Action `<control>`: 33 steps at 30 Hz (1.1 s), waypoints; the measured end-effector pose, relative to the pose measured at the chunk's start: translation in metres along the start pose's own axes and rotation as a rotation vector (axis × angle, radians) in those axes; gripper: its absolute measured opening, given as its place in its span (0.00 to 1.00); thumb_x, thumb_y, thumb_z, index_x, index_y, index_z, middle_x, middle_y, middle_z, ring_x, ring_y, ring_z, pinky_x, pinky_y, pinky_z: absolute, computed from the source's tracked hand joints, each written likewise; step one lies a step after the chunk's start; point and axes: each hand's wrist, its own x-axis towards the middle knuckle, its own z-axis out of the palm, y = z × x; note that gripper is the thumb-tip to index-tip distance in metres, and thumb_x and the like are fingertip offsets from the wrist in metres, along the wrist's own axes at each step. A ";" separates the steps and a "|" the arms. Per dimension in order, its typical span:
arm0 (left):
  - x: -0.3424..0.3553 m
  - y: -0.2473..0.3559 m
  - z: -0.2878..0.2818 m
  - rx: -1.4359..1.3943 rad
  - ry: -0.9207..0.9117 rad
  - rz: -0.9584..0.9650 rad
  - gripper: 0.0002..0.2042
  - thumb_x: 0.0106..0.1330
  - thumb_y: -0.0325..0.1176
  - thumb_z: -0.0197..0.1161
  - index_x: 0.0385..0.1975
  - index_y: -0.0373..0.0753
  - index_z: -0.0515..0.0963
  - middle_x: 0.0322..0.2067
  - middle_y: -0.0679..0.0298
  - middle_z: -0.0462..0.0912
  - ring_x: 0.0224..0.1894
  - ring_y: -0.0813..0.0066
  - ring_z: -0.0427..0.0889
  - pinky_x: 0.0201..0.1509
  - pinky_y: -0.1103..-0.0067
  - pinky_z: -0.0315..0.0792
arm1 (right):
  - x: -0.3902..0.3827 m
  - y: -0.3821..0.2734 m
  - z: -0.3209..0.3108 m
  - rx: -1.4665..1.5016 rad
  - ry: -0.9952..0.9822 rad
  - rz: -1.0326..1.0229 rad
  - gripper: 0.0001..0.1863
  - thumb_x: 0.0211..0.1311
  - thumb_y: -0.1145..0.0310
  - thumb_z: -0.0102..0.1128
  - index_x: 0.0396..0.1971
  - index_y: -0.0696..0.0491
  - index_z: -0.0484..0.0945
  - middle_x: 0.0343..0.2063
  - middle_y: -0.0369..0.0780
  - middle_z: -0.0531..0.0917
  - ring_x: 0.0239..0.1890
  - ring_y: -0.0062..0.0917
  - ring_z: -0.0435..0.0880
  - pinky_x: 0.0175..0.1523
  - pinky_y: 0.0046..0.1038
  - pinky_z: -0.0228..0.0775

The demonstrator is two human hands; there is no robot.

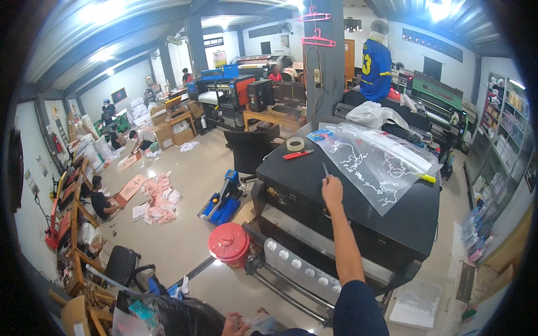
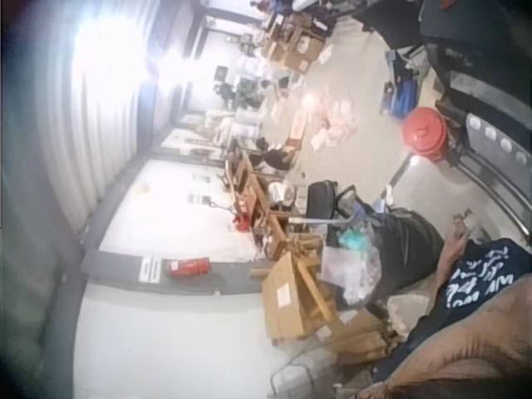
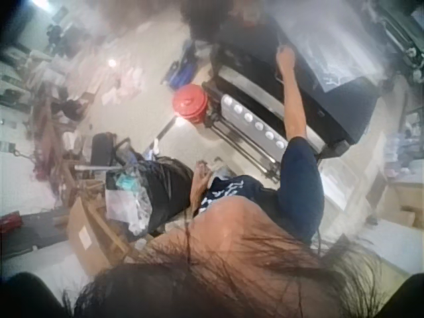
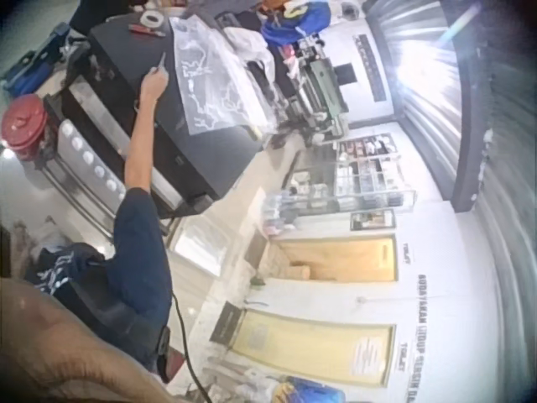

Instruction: The person cuts a white cylindrical tube and a green strap using scissors in a workshop. They handle the cut pieces and place them on a nearby workbench.

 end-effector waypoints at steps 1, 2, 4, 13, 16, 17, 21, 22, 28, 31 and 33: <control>0.015 -0.013 -0.008 -0.095 0.016 -0.111 0.20 0.70 0.35 0.65 0.56 0.34 0.70 0.46 0.55 0.76 0.43 0.63 0.78 0.51 0.70 0.72 | -0.011 -0.039 0.006 0.040 -0.001 -0.026 0.08 0.63 0.66 0.62 0.34 0.55 0.84 0.34 0.49 0.84 0.42 0.47 0.83 0.46 0.42 0.75; 0.036 -0.037 -0.014 -0.185 0.017 -0.217 0.22 0.69 0.36 0.66 0.58 0.34 0.70 0.48 0.54 0.76 0.45 0.61 0.79 0.53 0.70 0.73 | -0.031 -0.079 0.010 0.232 -0.044 -0.054 0.09 0.64 0.65 0.62 0.34 0.55 0.84 0.36 0.47 0.84 0.39 0.42 0.84 0.45 0.39 0.76; 0.077 -0.071 -0.021 -0.302 0.048 -0.305 0.24 0.70 0.37 0.66 0.61 0.34 0.70 0.53 0.51 0.77 0.54 0.54 0.79 0.61 0.69 0.72 | -0.103 -0.148 0.008 0.583 -0.443 -0.051 0.09 0.60 0.67 0.65 0.39 0.55 0.83 0.35 0.45 0.83 0.38 0.37 0.84 0.45 0.34 0.76; 0.241 0.056 -0.028 -0.264 -0.480 0.029 0.15 0.68 0.41 0.68 0.42 0.35 0.79 0.47 0.60 0.84 0.46 0.75 0.82 0.55 0.73 0.73 | -0.191 -0.205 -0.045 0.633 -1.002 -0.023 0.14 0.61 0.65 0.67 0.45 0.53 0.83 0.31 0.40 0.83 0.35 0.34 0.84 0.43 0.32 0.76; 0.258 0.067 -0.024 -0.128 -0.526 0.166 0.13 0.73 0.39 0.59 0.30 0.36 0.80 0.41 0.62 0.88 0.47 0.72 0.83 0.63 0.69 0.69 | -0.167 -0.207 -0.071 0.559 -0.920 0.165 0.12 0.57 0.71 0.64 0.42 0.54 0.83 0.35 0.41 0.84 0.37 0.35 0.85 0.42 0.29 0.76; 0.265 0.061 -0.019 -0.133 -0.563 0.151 0.14 0.74 0.38 0.57 0.28 0.36 0.81 0.40 0.62 0.88 0.47 0.71 0.83 0.64 0.69 0.68 | -0.165 -0.208 -0.074 0.492 -0.676 0.063 0.14 0.57 0.71 0.64 0.44 0.53 0.83 0.41 0.42 0.84 0.41 0.35 0.84 0.45 0.31 0.76; 0.292 0.031 -0.006 -0.500 -0.719 -0.045 0.12 0.73 0.36 0.55 0.29 0.38 0.80 0.28 0.68 0.80 0.37 0.76 0.77 0.49 0.76 0.71 | -0.156 -0.212 -0.095 0.171 -0.328 -0.508 0.25 0.57 0.71 0.63 0.57 0.49 0.77 0.63 0.43 0.74 0.61 0.36 0.75 0.66 0.47 0.63; 0.292 0.041 0.000 -0.452 -0.701 -0.004 0.11 0.73 0.35 0.56 0.30 0.38 0.80 0.29 0.69 0.79 0.37 0.77 0.76 0.46 0.78 0.70 | -0.161 -0.211 -0.097 0.116 -0.414 -0.622 0.26 0.57 0.70 0.63 0.59 0.49 0.76 0.64 0.43 0.73 0.63 0.36 0.74 0.68 0.48 0.60; 0.301 0.073 0.015 -0.141 -0.862 0.128 0.08 0.72 0.35 0.58 0.43 0.38 0.78 0.41 0.66 0.78 0.46 0.73 0.75 0.59 0.71 0.65 | -0.150 -0.166 -0.098 -0.186 -1.124 -0.558 0.15 0.66 0.58 0.55 0.46 0.51 0.74 0.34 0.50 0.87 0.43 0.44 0.88 0.64 0.50 0.66; 0.303 0.062 0.025 0.029 -0.690 0.506 0.11 0.71 0.37 0.63 0.48 0.41 0.77 0.45 0.63 0.79 0.55 0.63 0.75 0.78 0.57 0.41 | -0.151 -0.152 -0.109 -0.072 -1.204 -0.237 0.18 0.66 0.56 0.56 0.44 0.57 0.75 0.26 0.53 0.84 0.33 0.49 0.86 0.44 0.49 0.76; 0.300 0.058 0.045 0.186 -0.595 0.614 0.10 0.68 0.33 0.65 0.46 0.41 0.78 0.44 0.61 0.80 0.55 0.61 0.76 0.76 0.58 0.45 | -0.154 -0.130 -0.110 0.021 -1.181 -0.073 0.19 0.68 0.56 0.55 0.45 0.57 0.75 0.26 0.55 0.83 0.32 0.53 0.84 0.35 0.50 0.74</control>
